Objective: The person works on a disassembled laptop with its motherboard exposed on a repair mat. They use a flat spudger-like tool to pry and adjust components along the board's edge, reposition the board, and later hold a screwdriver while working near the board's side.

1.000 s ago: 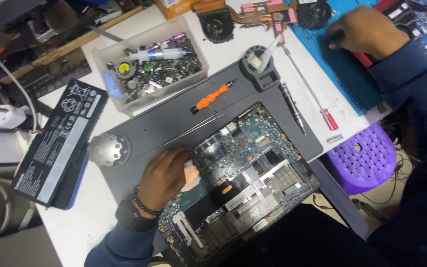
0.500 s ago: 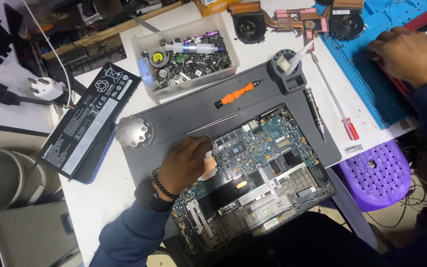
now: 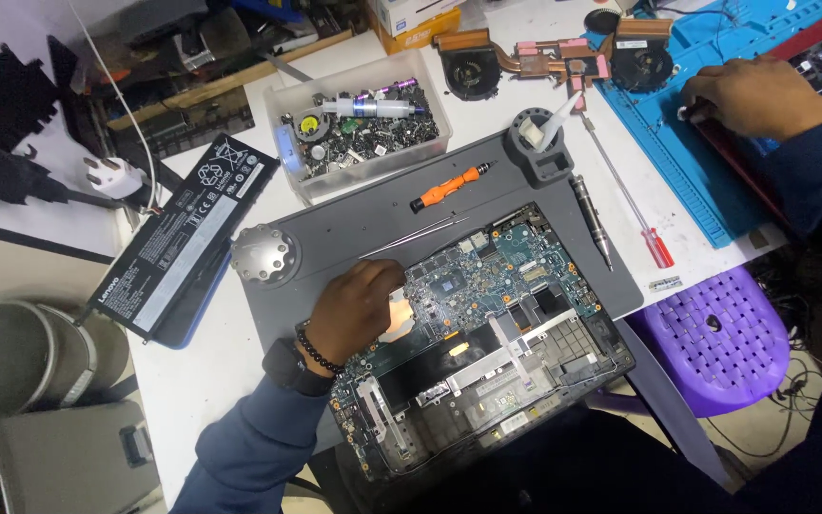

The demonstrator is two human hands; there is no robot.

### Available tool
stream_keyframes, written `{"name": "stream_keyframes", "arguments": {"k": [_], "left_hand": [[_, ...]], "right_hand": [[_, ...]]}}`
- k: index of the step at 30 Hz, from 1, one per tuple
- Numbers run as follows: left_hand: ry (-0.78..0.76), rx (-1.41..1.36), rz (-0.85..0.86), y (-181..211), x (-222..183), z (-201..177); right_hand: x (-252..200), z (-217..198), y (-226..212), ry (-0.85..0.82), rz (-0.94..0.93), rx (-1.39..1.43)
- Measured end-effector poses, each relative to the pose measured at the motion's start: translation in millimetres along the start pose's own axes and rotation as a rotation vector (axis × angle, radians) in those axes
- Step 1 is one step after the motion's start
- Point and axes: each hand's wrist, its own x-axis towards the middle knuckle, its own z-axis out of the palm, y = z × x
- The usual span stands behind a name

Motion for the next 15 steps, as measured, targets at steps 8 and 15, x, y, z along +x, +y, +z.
{"name": "stream_keyframes", "arguments": {"k": [8, 15], "left_hand": [[0.005, 0.0, 0.029, -2, -1, -1], [-0.002, 0.022, 0.035, -2, -2, 2]], "right_hand": [[8, -60, 3, -0.263, 0.047, 0.357], [4, -25, 5, -0.128, -0.001, -0.01]]}}
